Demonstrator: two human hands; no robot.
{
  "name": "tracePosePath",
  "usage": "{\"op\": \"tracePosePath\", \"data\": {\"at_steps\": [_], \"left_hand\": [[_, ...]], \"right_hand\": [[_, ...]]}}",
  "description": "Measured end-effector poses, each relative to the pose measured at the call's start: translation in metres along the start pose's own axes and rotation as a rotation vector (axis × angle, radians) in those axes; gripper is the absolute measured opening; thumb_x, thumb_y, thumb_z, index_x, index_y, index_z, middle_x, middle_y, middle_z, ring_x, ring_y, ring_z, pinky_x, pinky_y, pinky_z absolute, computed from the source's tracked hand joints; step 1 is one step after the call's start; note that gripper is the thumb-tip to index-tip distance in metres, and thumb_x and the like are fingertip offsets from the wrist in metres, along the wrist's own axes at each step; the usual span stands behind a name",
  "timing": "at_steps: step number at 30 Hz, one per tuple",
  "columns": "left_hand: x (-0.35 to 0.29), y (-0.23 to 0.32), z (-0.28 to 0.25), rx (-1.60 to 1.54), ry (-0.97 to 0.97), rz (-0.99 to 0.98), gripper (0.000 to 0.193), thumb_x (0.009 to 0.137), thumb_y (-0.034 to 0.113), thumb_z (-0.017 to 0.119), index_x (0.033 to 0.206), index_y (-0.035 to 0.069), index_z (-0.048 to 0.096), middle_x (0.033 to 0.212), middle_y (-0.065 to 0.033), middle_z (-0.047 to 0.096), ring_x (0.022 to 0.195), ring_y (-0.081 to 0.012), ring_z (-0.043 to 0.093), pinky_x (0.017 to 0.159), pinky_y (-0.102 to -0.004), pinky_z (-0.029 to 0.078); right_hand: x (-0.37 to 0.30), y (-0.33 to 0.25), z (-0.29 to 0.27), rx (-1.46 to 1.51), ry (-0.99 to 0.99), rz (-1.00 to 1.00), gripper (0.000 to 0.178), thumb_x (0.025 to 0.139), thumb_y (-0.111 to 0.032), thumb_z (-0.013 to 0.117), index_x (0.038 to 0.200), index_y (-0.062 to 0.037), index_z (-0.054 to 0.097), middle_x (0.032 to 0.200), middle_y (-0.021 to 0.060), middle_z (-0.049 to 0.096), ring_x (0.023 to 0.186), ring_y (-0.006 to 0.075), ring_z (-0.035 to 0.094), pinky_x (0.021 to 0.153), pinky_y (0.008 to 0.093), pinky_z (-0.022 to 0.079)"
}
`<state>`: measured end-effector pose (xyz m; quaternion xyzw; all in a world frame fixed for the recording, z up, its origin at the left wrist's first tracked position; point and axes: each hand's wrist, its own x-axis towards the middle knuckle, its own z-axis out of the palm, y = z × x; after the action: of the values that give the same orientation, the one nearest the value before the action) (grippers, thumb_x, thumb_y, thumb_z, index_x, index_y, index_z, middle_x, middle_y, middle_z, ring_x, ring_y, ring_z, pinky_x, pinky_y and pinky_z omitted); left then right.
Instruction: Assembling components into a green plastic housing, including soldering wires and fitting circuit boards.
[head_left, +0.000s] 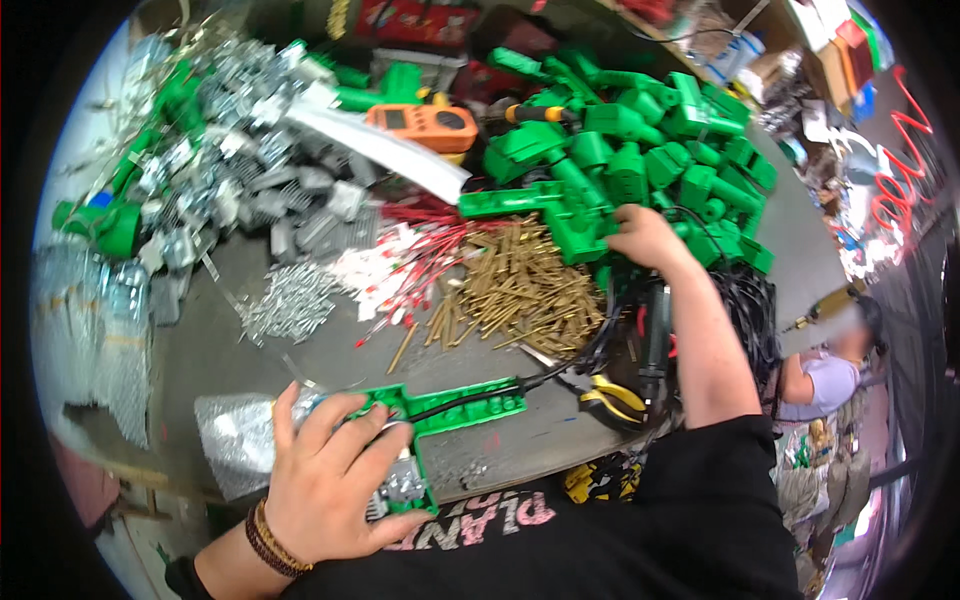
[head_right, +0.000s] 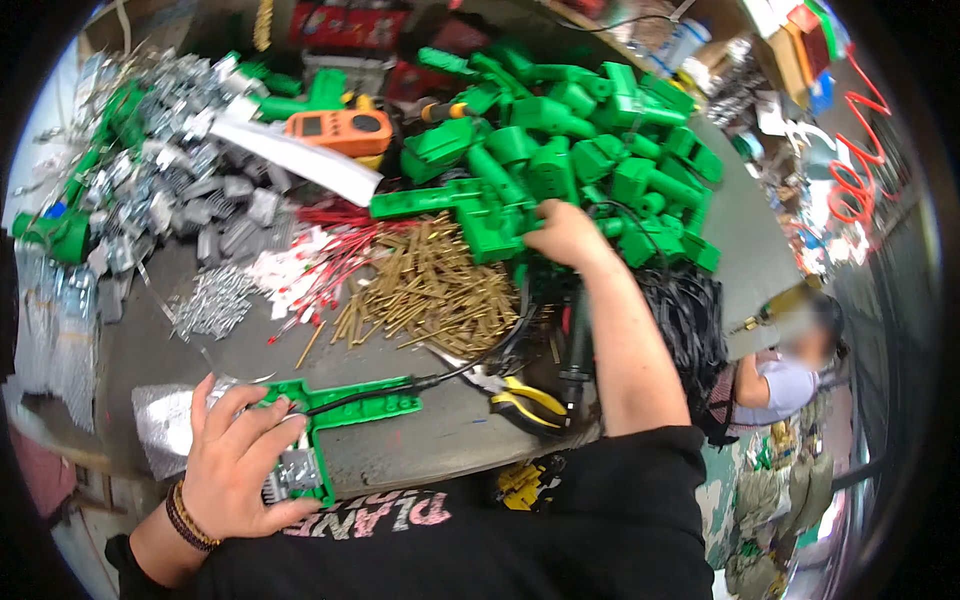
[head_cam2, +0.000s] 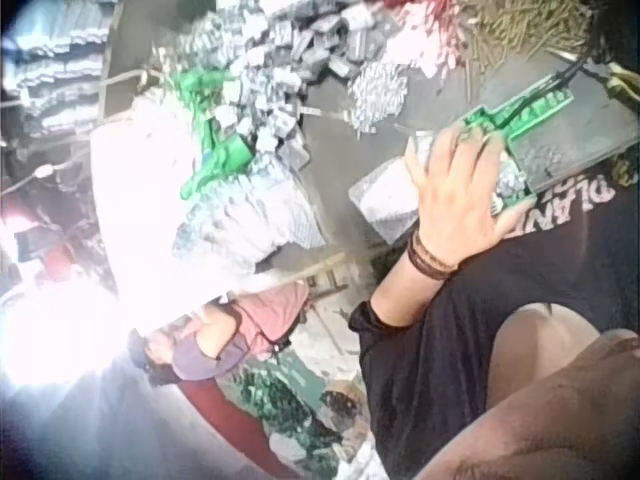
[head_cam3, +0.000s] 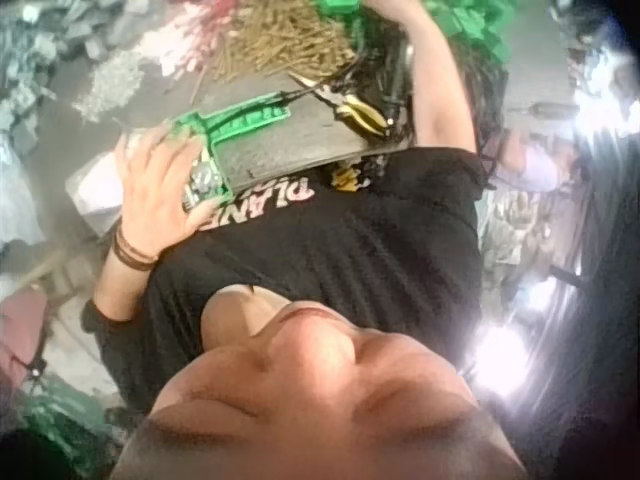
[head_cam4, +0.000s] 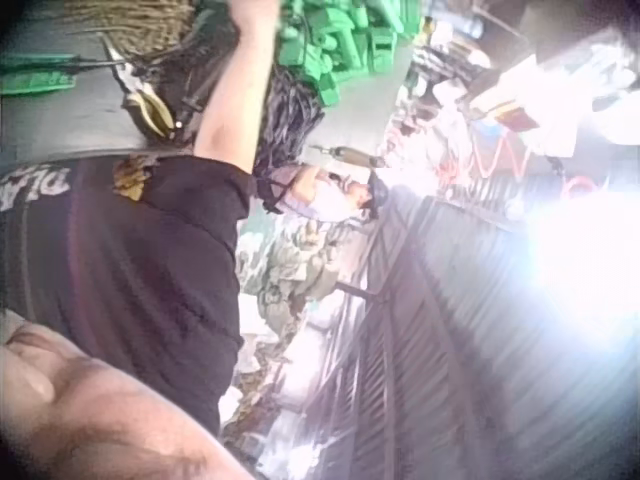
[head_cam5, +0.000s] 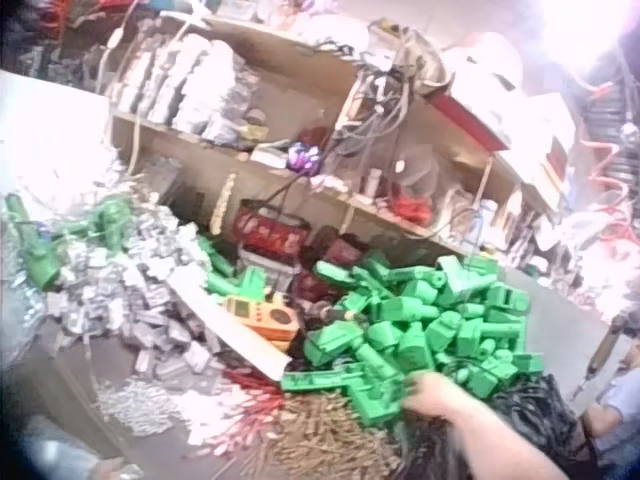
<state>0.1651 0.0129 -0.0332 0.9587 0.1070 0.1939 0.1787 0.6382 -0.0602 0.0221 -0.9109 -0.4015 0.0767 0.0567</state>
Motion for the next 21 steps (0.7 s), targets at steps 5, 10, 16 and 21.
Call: {"op": "tracePosePath", "data": {"at_steps": [5, 10, 16, 21], "left_hand": [[0.008, -0.002, -0.003, -0.113, -0.019, 0.034, 0.056, 0.061, 0.05, 0.084, 0.108, 0.023, 0.072, 0.119, -0.0078, 0.06, 0.121, -0.0323, 0.051, 0.106, -0.0676, 0.023], [0.006, -0.001, -0.003, -0.106, -0.049, -0.026, 0.046, 0.061, 0.046, 0.085, 0.097, 0.021, 0.07, 0.118, -0.0061, 0.06, 0.122, -0.0309, 0.051, 0.105, -0.0674, 0.025], [0.006, 0.0, -0.005, -0.114, -0.071, -0.031, 0.044, 0.061, 0.045, 0.085, 0.093, 0.02, 0.069, 0.117, -0.0063, 0.06, 0.121, -0.0309, 0.051, 0.104, -0.0681, 0.025], [0.01, 0.001, -0.005, -0.114, -0.057, 0.002, 0.045, 0.06, 0.045, 0.086, 0.093, 0.02, 0.069, 0.114, -0.0072, 0.06, 0.121, -0.0318, 0.051, 0.103, -0.0683, 0.025]], "right_hand": [[-0.018, 0.076, -0.026, 1.057, 0.114, -0.126, 0.033, 0.089, -0.009, 0.061, 0.121, -0.0029, 0.064, 0.11, 0.0076, 0.068, 0.099, 0.0199, 0.065, 0.088, 0.0341, 0.051], [-0.048, 0.085, -0.057, 1.863, -0.095, -0.855, 0.038, 0.091, -0.009, 0.058, 0.127, 0.0028, 0.06, 0.131, 0.0175, 0.062, 0.12, 0.0297, 0.057, 0.097, 0.0405, 0.046], [-0.201, -0.052, 0.012, 1.578, -0.52, -0.621, 0.042, 0.089, -0.044, 0.068, 0.094, -0.0026, 0.063, 0.101, 0.0227, 0.069, 0.091, 0.0309, 0.068, 0.088, 0.0413, 0.051], [-0.222, -0.076, 0.037, 0.609, -0.675, -1.06, 0.039, 0.096, -0.04, 0.059, 0.11, -0.0049, 0.067, 0.107, 0.0115, 0.07, 0.099, 0.0316, 0.067, 0.092, 0.0432, 0.049]]}}
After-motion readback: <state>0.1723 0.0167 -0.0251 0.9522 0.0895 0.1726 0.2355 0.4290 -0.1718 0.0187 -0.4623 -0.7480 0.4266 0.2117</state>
